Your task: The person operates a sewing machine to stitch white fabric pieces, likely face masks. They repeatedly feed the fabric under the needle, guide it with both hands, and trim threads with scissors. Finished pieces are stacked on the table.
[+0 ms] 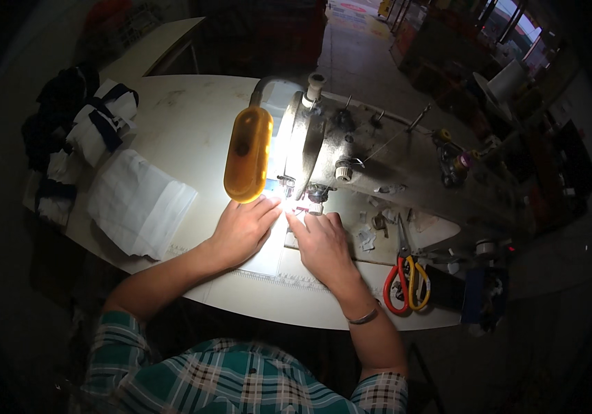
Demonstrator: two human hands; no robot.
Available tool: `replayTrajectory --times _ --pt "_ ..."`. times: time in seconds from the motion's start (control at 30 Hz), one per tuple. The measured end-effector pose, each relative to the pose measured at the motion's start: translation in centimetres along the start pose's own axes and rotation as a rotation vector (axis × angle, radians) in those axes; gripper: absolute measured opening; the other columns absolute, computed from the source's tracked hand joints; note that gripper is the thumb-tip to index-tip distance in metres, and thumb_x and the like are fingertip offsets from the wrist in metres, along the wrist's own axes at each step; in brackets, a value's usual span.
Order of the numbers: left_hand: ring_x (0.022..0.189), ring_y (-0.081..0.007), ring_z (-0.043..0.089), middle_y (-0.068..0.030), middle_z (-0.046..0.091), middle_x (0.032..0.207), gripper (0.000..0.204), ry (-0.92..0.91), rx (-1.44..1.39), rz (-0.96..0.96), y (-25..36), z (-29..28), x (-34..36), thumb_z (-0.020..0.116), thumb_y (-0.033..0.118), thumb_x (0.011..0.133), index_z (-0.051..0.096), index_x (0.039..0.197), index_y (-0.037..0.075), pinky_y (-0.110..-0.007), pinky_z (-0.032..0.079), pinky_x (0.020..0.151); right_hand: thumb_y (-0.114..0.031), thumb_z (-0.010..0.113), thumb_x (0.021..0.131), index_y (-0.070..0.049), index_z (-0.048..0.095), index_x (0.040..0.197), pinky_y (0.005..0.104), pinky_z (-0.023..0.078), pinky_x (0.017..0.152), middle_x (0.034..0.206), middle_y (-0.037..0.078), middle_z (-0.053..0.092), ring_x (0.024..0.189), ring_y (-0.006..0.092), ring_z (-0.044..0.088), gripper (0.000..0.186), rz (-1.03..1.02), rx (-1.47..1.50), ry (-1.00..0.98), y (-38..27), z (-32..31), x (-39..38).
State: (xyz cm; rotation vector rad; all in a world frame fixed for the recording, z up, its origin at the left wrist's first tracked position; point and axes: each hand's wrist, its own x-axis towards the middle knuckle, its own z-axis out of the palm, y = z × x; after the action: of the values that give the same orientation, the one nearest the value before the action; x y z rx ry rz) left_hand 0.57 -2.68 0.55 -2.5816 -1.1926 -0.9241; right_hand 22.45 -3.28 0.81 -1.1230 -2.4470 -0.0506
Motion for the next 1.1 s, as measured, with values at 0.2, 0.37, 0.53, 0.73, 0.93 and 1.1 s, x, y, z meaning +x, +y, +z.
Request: replayTrajectory --times 0.2,0.37,0.53,0.73,0.93,1.1 --pt "0.100 -0.0285 0.065 -0.0108 0.068 0.110 0.024 -0.136 -0.265 0.015 -0.5 -0.9 -0.8 0.075 0.008 0.089 0.071 0.111 0.001 -0.041 0.054 0.085 -0.004 0.059 0.092 -0.010 0.073 0.121 0.0381 0.047 0.087 0.087 0.008 0.058 0.086 0.0269 0.059 0.033 -0.006 0.028 0.037 -0.3 -0.8 0.2" --pt "0.095 -0.0289 0.066 -0.0109 0.068 0.102 0.025 -0.260 -0.464 0.020 1.3 -5.1 -1.6 0.082 0.010 0.086 0.072 0.107 0.001 -0.038 0.056 0.083 -0.002 0.065 0.088 -0.008 0.076 0.112 0.0388 0.048 0.085 0.085 0.008 0.057 0.085 0.0272 0.059 0.027 -0.029 0.118 0.063 -0.6 -1.8 -0.5" --pt "0.088 -0.0270 0.067 -0.0106 0.068 0.099 0.026 -0.221 -0.276 0.206 1.0 -4.5 -2.8 0.083 0.011 0.083 0.073 0.103 -0.001 -0.036 0.058 0.075 -0.001 0.072 0.083 -0.009 0.079 0.105 0.0383 0.049 0.080 0.082 0.007 0.057 0.080 0.0285 0.057 0.024 -0.110 0.253 0.075 -0.5 -2.7 -0.7" --pt "0.090 -0.0246 0.068 -0.0099 0.069 0.100 0.025 -0.279 -0.100 0.312 1.4 -5.2 -2.9 0.077 0.005 0.083 0.073 0.107 -0.002 -0.033 0.060 0.075 -0.005 0.072 0.086 -0.009 0.080 0.105 0.0370 0.048 0.081 0.080 0.007 0.057 0.078 0.0264 0.058 0.020 -0.105 0.293 -0.015 -2.2 -4.0 -2.2" --pt "0.094 -0.0254 0.069 -0.0107 0.070 0.102 0.028 -0.355 -0.147 0.219 0.9 -6.2 -2.6 0.076 0.004 0.085 0.074 0.112 -0.002 -0.033 0.061 0.079 -0.005 0.075 0.087 -0.010 0.080 0.106 0.0360 0.047 0.079 0.077 0.005 0.055 0.075 0.0243 0.056 0.020 -0.108 0.278 -0.003 -2.1 -3.7 -2.6" --pt "0.093 -0.0272 0.069 -0.0115 0.070 0.101 0.026 -0.351 -0.292 0.117 0.8 -6.4 -2.2 0.078 0.003 0.085 0.075 0.111 0.000 -0.035 0.060 0.079 -0.005 0.070 0.085 -0.008 0.079 0.107 0.0367 0.048 0.083 0.079 0.006 0.057 0.081 0.0244 0.059 0.024 -0.145 0.283 -0.025 -2.2 -3.5 -2.6"
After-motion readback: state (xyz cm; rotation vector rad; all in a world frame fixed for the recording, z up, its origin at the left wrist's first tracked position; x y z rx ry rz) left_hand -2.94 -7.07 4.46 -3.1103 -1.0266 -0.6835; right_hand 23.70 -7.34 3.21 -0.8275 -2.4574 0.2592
